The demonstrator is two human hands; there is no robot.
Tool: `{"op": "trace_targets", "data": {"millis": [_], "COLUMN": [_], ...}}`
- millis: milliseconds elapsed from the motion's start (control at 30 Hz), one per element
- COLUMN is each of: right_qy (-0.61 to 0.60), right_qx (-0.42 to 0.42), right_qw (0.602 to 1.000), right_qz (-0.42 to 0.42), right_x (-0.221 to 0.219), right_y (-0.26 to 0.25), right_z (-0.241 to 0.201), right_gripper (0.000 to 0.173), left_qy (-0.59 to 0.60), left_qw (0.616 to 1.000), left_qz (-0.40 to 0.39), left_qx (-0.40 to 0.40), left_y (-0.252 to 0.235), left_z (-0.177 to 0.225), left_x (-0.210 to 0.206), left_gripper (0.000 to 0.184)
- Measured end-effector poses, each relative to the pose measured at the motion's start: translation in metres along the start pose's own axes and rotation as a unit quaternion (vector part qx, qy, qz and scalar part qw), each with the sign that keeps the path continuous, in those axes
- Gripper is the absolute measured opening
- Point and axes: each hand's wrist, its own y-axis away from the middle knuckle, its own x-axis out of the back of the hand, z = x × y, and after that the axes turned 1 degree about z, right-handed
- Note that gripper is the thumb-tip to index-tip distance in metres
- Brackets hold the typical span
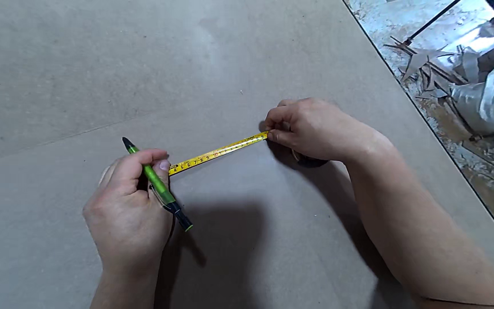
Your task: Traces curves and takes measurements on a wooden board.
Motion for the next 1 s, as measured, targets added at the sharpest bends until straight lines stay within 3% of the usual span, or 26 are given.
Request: {"op": "trace_targets", "data": {"millis": [1000], "right_qy": [-0.070], "right_qx": [-0.059], "right_qw": [0.996], "right_qz": [-0.010], "right_x": [-0.002], "right_y": [-0.003], "right_z": [-0.011], "right_gripper": [0.013], "left_qy": [-0.020], "left_qw": [1.000], "left_qz": [0.014], "left_qx": [-0.018], "left_y": [-0.004], "left_z": [0.009], "left_x": [-0.003], "left_gripper": [0.019]}}
